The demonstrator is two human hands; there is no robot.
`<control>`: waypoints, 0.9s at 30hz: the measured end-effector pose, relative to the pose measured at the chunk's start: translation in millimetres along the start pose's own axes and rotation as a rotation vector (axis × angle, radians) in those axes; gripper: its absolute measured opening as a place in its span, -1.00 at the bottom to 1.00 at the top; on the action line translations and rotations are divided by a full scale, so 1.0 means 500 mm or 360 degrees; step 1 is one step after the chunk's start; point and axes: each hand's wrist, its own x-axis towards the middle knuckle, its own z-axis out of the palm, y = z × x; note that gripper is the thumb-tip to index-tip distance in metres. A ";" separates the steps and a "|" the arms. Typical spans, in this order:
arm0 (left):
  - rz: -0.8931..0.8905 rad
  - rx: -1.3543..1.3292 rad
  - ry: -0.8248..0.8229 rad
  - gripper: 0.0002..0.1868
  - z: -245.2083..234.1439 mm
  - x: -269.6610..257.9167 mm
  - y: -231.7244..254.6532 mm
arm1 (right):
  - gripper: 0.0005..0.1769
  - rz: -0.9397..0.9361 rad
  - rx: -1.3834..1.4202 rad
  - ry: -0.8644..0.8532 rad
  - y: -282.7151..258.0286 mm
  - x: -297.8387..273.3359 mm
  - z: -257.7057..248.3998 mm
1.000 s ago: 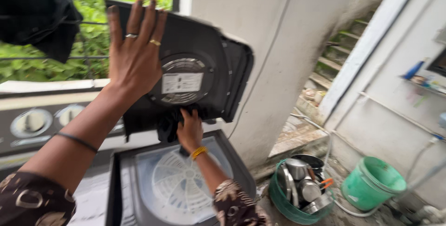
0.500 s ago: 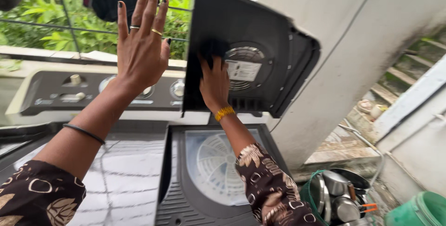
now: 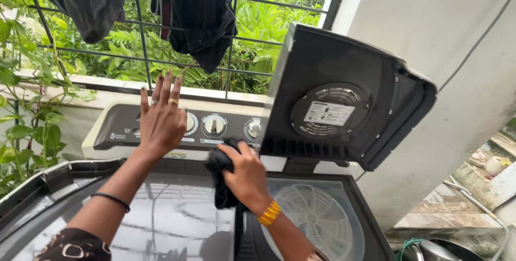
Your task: The person wipes the exterior surfaces, control panel, and the inside of the spinner compartment of a washing machine using a cloth.
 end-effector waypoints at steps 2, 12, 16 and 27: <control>-0.0034 -0.0005 -0.0033 -0.14 0.028 -0.021 -0.040 | -0.31 -0.0127 0.0046 0.0166 -0.015 0.056 0.053; -0.0359 -0.0021 -0.0152 -0.21 0.071 -0.097 -0.239 | -0.37 0.0153 -0.0799 0.0074 0.144 0.129 0.329; -0.0369 -0.0014 -0.0168 -0.24 0.081 -0.092 -0.268 | -0.35 0.0067 -0.0533 -0.0619 0.075 0.094 0.302; -0.0581 -0.0171 -0.0073 -0.33 0.022 -0.039 -0.382 | -0.48 -0.0168 -0.0019 -0.0034 0.059 0.551 0.354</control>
